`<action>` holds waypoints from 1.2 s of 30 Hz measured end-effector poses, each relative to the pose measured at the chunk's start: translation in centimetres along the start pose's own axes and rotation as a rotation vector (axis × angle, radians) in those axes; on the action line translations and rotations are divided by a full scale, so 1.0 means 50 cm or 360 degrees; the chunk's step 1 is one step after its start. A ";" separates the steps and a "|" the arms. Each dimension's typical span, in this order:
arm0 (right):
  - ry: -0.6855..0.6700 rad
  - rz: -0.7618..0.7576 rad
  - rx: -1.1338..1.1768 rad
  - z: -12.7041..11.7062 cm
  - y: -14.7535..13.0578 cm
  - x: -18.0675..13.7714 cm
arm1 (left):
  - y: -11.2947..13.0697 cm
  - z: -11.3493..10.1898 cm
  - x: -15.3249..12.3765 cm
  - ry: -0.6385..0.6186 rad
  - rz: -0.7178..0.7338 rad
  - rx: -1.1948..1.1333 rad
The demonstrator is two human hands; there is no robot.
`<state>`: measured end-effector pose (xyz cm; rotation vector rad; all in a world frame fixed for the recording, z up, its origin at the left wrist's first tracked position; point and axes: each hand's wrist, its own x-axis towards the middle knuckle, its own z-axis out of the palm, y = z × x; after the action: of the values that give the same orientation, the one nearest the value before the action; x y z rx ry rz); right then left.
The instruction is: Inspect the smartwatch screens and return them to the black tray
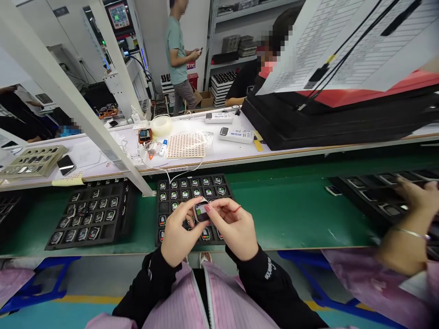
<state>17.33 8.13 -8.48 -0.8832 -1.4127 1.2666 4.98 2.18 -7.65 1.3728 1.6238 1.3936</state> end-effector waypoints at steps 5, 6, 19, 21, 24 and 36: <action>0.0014 -0.0011 -0.0022 0.000 0.005 -0.009 | 0.001 0.001 -0.001 -0.0007 0.0003 0.0000; 0.0018 -0.0007 -0.0030 0.000 0.006 -0.010 | 0.001 0.001 -0.001 -0.0007 0.0007 0.0008; 0.0013 -0.0058 -0.0035 0.012 0.017 -0.013 | -0.005 -0.008 -0.006 0.0010 0.0062 0.0093; 0.0004 -0.0073 -0.0037 0.014 0.020 -0.013 | -0.007 -0.010 -0.006 0.0016 0.0047 0.0109; -0.0020 -0.0119 -0.0093 0.017 0.021 -0.012 | -0.010 -0.013 -0.008 0.0019 0.0013 0.0113; -0.0054 -0.0503 -0.0473 0.003 0.008 -0.005 | -0.020 -0.024 -0.011 0.0003 -0.0057 0.0055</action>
<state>17.20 7.93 -8.92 -0.7957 -1.7202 0.8514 3.74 1.34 -8.38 1.3560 1.6726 1.3524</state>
